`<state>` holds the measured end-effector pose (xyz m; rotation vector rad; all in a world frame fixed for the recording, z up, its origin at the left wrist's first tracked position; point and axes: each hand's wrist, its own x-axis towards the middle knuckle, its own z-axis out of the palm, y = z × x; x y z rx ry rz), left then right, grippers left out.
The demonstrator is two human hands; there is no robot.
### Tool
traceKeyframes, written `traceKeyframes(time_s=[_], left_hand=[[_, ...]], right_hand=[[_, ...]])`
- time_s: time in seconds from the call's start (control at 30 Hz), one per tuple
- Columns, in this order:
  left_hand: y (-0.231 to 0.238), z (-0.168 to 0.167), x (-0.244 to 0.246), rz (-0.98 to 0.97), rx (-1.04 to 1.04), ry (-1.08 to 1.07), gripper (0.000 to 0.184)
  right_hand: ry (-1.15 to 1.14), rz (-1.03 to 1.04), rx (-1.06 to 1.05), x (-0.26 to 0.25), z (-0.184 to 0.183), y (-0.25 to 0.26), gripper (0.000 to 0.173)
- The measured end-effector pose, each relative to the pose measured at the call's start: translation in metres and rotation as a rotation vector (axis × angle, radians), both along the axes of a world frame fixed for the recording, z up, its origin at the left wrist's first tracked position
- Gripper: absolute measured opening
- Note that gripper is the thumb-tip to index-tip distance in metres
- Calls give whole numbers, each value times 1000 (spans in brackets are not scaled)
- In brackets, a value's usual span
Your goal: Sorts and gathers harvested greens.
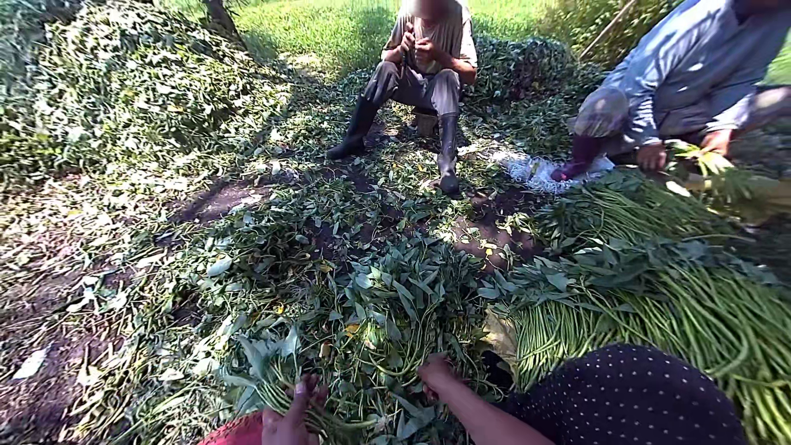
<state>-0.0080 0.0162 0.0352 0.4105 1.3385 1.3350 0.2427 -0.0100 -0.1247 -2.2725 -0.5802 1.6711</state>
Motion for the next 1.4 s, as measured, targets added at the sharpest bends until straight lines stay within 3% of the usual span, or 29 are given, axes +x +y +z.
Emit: traceKeyframes(time_s=[0.1,0.2,0.27,0.37,0.53,0.67,0.83,1.03,1.2,1.27,1.4], left_hand=[[0,2,5,-43,-11,-96,27],[-5,1,11,-89,-69,-192,15],[-10,-3,18,-131,-122,-206,7],[-16,-5,31,-241,-169,-165,10],[-21,-12,43,-388,-178,-115,18],[-23,-17,40,-433,-139,-108,25],[-23,-22,38,-348,9,-11,32],[-31,-31,44,-491,147,188,51],[-31,-27,45,-532,86,276,48],[-29,-27,42,-477,69,258,41],[-23,-16,33,-265,32,91,34]], right_hand=[[34,-177,107,-4,7,-8,38],[78,-276,286,-2,49,-19,36],[49,-171,405,-1,77,-30,37],[-1,23,531,-9,114,-44,31],[171,224,671,-34,130,-61,28],[296,363,650,-51,132,-65,30],[408,349,586,-55,123,-58,30],[522,9,513,-70,131,-36,61],[388,-100,473,-81,134,-26,49],[275,-7,494,-77,126,-26,45],[-106,619,460,-54,107,-43,40]])
